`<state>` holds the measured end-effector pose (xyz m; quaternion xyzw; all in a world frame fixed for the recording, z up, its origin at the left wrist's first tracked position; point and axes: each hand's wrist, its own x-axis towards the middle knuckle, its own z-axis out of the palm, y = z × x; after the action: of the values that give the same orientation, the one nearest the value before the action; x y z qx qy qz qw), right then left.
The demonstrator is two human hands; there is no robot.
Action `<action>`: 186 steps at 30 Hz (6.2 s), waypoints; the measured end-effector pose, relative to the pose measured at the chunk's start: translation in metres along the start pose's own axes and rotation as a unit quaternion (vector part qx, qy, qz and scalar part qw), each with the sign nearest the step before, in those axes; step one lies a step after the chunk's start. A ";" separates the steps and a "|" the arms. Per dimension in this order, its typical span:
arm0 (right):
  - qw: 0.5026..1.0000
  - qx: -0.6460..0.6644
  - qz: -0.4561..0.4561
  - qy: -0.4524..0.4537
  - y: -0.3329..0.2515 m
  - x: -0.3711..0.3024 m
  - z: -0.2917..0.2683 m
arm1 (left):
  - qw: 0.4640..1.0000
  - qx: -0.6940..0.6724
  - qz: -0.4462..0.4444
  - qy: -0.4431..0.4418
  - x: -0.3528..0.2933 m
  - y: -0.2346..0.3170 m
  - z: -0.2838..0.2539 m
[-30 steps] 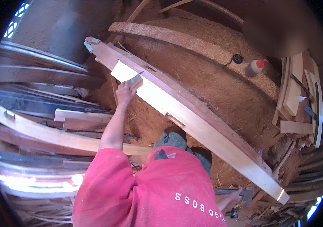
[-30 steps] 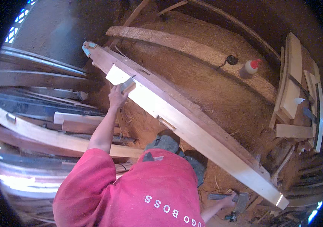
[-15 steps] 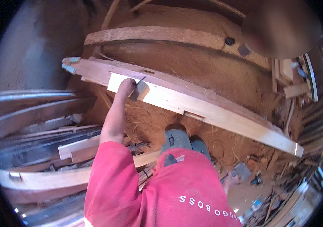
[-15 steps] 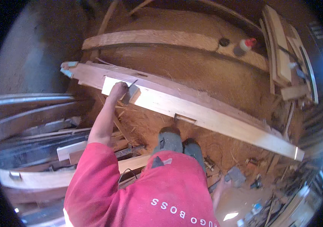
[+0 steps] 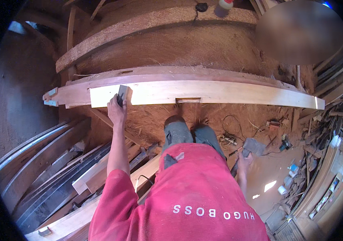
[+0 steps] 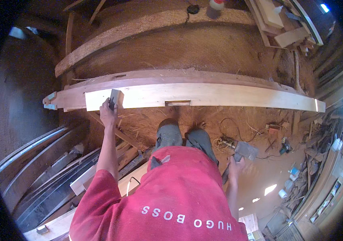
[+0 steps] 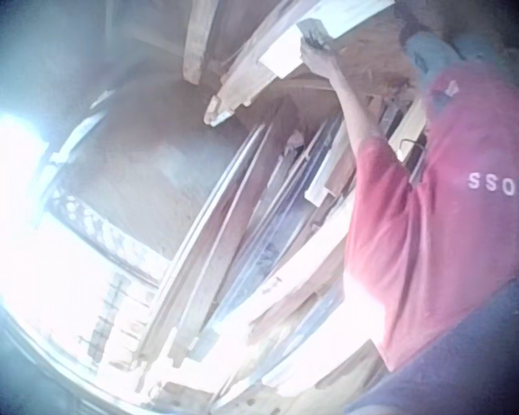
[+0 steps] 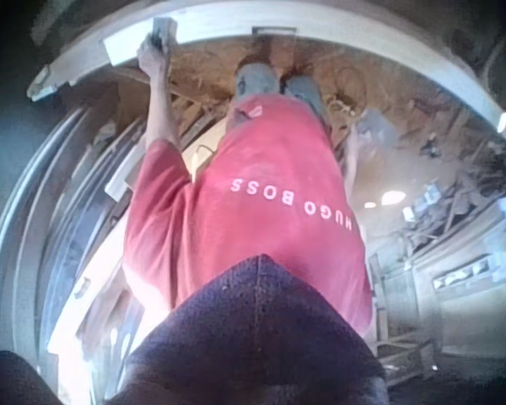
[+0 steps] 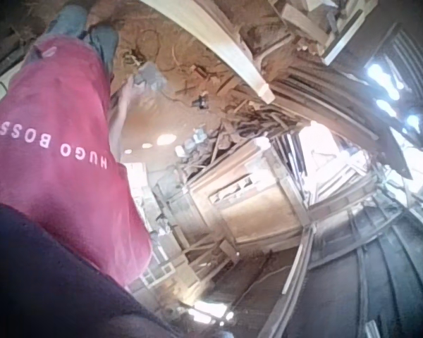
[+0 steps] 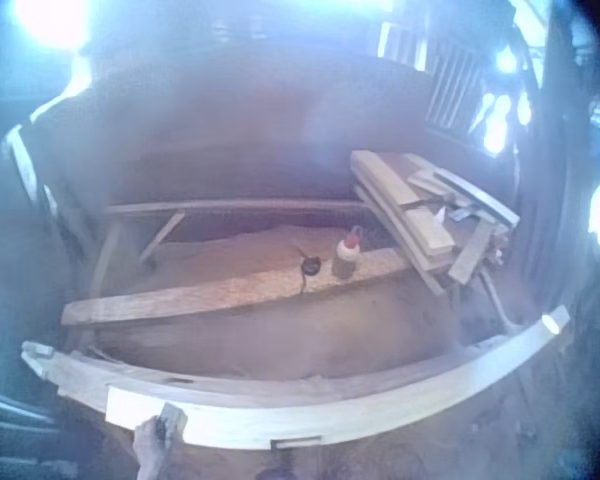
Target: The person measures and marks a wooden beam using a square and pencil, applies adhesive from a bottle to a specific section, and uses a hand plane to shave wood from the beam.
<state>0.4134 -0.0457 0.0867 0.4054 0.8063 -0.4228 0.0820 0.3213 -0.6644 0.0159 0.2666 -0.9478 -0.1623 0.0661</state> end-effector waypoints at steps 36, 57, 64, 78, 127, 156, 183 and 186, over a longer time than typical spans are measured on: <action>1.000 -0.027 0.004 0.006 -0.015 -0.050 0.012 | 0.874 -0.022 0.423 -0.238 -0.044 0.201 0.057; 0.919 -0.223 -0.274 -0.173 -0.121 0.003 0.192 | 0.862 0.022 0.442 -0.245 -0.039 0.201 0.061; 0.897 -0.217 -0.375 -0.081 -0.136 -0.005 0.192 | 0.853 0.031 0.455 -0.254 -0.036 0.204 0.060; 0.844 -0.382 -0.325 -0.189 -0.171 0.009 0.206 | 0.854 0.021 0.459 -0.243 -0.032 0.199 0.066; 0.931 -0.331 -0.138 -0.065 -0.176 -0.098 0.300 | 0.877 -0.153 0.395 -0.227 0.061 0.135 0.086; 0.767 0.582 0.269 -0.024 -0.163 -0.148 0.372 | 0.797 -0.075 0.559 -0.214 0.093 0.160 0.108; 0.755 0.573 0.305 0.094 -0.089 -0.235 0.325 | 0.667 -0.139 0.537 -0.498 0.112 0.135 0.071; 0.757 0.576 0.295 0.090 -0.088 -0.238 0.311 | 0.663 -0.147 0.375 -0.631 0.142 0.144 0.072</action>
<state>0.4413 -0.4454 0.0580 0.6306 0.2542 -0.7235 -0.1195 0.1156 -0.6042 0.0031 -0.2902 -0.7465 -0.3903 -0.4541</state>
